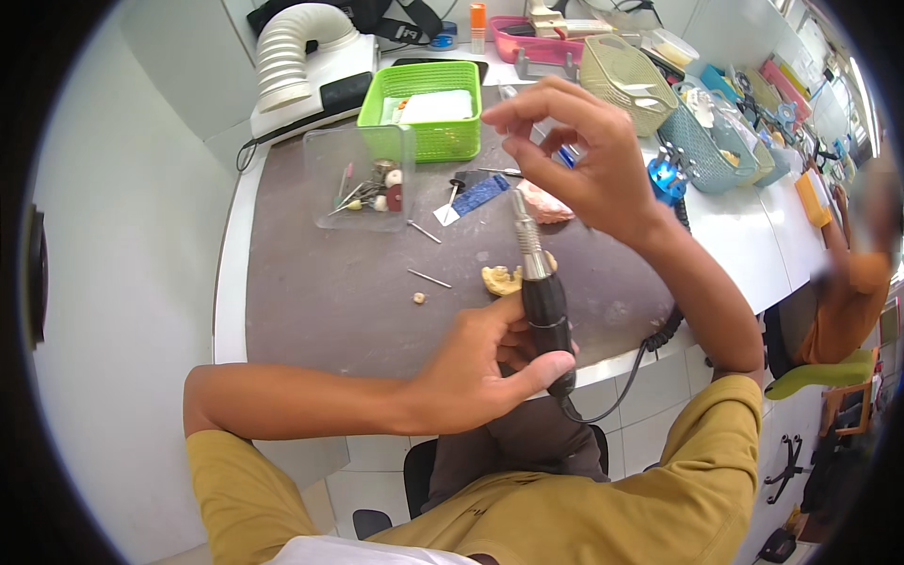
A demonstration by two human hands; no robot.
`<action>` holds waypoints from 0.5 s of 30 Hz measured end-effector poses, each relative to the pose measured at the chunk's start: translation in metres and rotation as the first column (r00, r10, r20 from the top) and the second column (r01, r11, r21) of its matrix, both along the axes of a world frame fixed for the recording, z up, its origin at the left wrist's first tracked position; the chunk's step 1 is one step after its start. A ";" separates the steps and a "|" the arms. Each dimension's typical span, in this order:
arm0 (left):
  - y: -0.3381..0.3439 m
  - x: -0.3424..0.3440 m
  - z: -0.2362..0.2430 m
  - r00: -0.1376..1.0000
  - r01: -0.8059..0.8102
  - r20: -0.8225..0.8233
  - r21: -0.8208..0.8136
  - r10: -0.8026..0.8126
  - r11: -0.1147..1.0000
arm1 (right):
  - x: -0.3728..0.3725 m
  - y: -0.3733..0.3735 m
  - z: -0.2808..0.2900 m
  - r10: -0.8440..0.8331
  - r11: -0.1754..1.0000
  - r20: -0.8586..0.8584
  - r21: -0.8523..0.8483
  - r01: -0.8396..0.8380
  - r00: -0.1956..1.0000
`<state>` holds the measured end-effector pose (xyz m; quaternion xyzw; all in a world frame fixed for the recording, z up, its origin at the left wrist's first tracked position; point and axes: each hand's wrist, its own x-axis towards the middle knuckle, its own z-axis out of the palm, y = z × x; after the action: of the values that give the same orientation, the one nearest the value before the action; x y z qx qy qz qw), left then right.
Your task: The person uses a rotary tool to polish a small dental crown held in their fingers, then selects a new bit from a container, inserts it into the tool, and checks the crown against a dental model.
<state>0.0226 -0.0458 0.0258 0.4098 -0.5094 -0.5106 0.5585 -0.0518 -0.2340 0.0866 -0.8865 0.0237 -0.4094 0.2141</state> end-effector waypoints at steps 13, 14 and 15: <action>-0.002 0.006 0.007 0.990 0.099 0.074 0.261 -0.123 0.960 | -0.029 0.000 -0.016 0.110 0.543 0.139 0.821 -0.177 0.984; -0.002 0.006 0.009 0.988 0.101 0.087 0.274 -0.129 0.957 | -0.029 -0.001 -0.016 0.110 0.544 0.132 0.821 -0.171 0.985; -0.003 0.005 0.011 0.986 0.111 0.090 0.277 -0.141 0.954 | -0.030 -0.002 -0.015 0.098 0.544 0.136 0.822 -0.168 0.986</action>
<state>0.0280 -0.0489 0.0365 0.4762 -0.4895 -0.5870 0.4348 -0.0818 -0.2358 0.0712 -0.6639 0.1389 -0.3647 0.6379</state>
